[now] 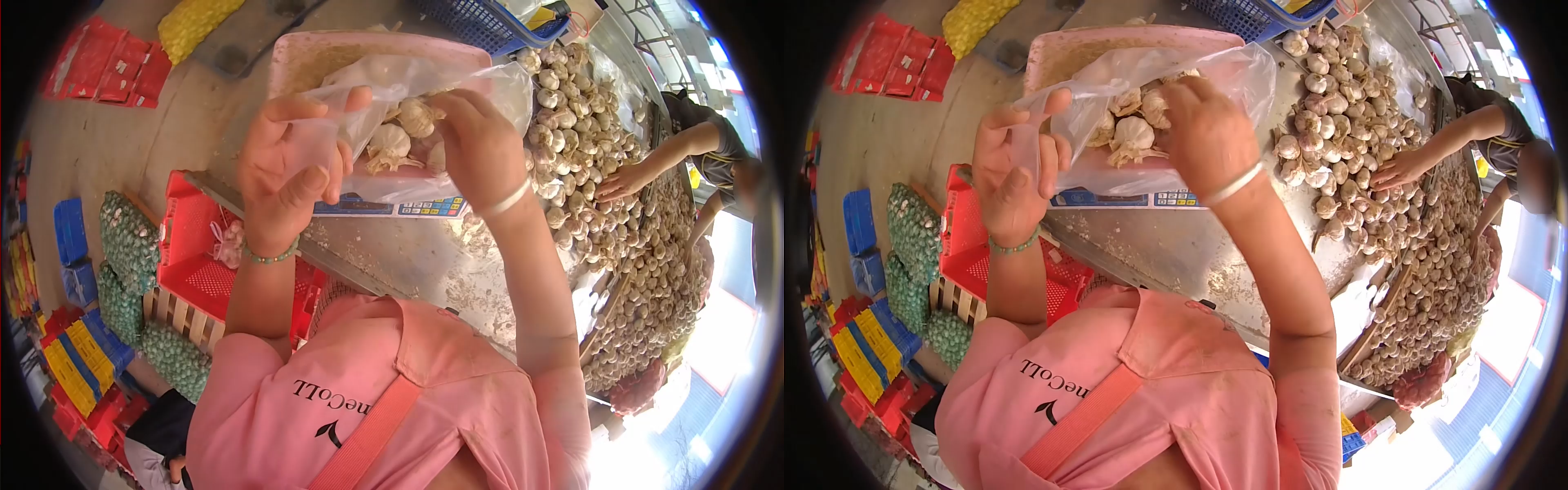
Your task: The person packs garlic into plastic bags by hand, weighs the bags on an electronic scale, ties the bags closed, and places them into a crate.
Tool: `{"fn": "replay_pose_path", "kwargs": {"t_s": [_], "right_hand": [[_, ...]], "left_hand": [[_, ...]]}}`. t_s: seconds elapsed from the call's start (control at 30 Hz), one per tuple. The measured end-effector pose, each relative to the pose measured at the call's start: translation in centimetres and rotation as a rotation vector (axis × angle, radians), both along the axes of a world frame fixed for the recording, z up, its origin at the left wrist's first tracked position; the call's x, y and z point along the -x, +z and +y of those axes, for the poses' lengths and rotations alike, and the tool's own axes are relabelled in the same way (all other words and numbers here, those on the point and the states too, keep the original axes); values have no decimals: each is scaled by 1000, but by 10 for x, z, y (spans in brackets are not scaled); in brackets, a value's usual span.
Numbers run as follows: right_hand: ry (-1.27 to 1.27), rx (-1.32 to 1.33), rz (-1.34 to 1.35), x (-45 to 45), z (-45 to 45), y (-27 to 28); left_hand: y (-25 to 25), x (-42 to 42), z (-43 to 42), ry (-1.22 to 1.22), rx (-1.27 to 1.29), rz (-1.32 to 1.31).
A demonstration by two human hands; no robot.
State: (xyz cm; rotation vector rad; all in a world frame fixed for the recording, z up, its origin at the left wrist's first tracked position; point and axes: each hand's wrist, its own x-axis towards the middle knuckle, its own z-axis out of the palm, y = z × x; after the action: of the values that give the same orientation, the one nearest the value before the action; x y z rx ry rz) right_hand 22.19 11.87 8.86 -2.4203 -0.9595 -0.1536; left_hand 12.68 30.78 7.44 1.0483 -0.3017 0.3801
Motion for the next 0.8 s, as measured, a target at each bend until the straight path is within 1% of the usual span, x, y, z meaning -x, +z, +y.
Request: {"fn": "replay_pose_path", "kwargs": {"t_s": [0.03, 0.07, 0.13, 0.2, 0.23, 0.27, 0.33, 0.37, 0.47, 0.53, 0.57, 0.6, 0.63, 0.67, 0.7, 0.73, 0.77, 0.8], "right_hand": [[-91, 155, 39, -9, -2, -11], [-122, 272, 92, -19, -9, -22], [-198, 456, 154, -34, -18, -33], [-182, 379, 131, -43, -28, -45], [-152, 333, 110, -43, -32, -50], [-132, 207, 60, -39, -31, -51], [-154, 198, 76, -32, -27, -50], [-134, 219, 10, -30, -26, -53], [-74, 174, -19, -33, -26, -64], [-57, -51, -21, -39, -34, -66], [-89, -181, -27, -29, -35, -48], [-99, -444, 131, -27, -43, -47], [-151, -641, 287, -11, -44, -27], [-203, -732, 312, 6, -48, -10], [-187, -795, 299, 18, -59, -6], [-131, -778, 245, 24, -76, -9], [-131, -867, 335, 35, -87, -13], [-154, -870, 416, 44, -99, -21]], "left_hand": [[2, 0, 0, -1, 20, -5], [4, 1, 2, 7, 16, -7], [7, 2, 5, 2, 28, -9], [6, 1, 6, 30, 41, -13], [6, 2, 6, 57, 19, 31], [5, 4, 7, 83, -3, 78], [4, 5, 6, 80, 16, 86], [5, 4, 4, 108, 3, 94], [10, 5, -6, 192, -23, 122], [12, 7, -7, 233, -85, 167], [16, 8, -7, 245, -85, 170], [22, 10, -7, 230, -25, 261], [25, 12, -6, 211, 36, 355], [26, 12, -6, 221, 39, 361], [26, 10, -5, 260, 0, 421], [25, 9, -4, 298, -39, 481], [24, 11, -1, 306, -35, 484], [22, 12, 0, 270, 8, 416]]}}
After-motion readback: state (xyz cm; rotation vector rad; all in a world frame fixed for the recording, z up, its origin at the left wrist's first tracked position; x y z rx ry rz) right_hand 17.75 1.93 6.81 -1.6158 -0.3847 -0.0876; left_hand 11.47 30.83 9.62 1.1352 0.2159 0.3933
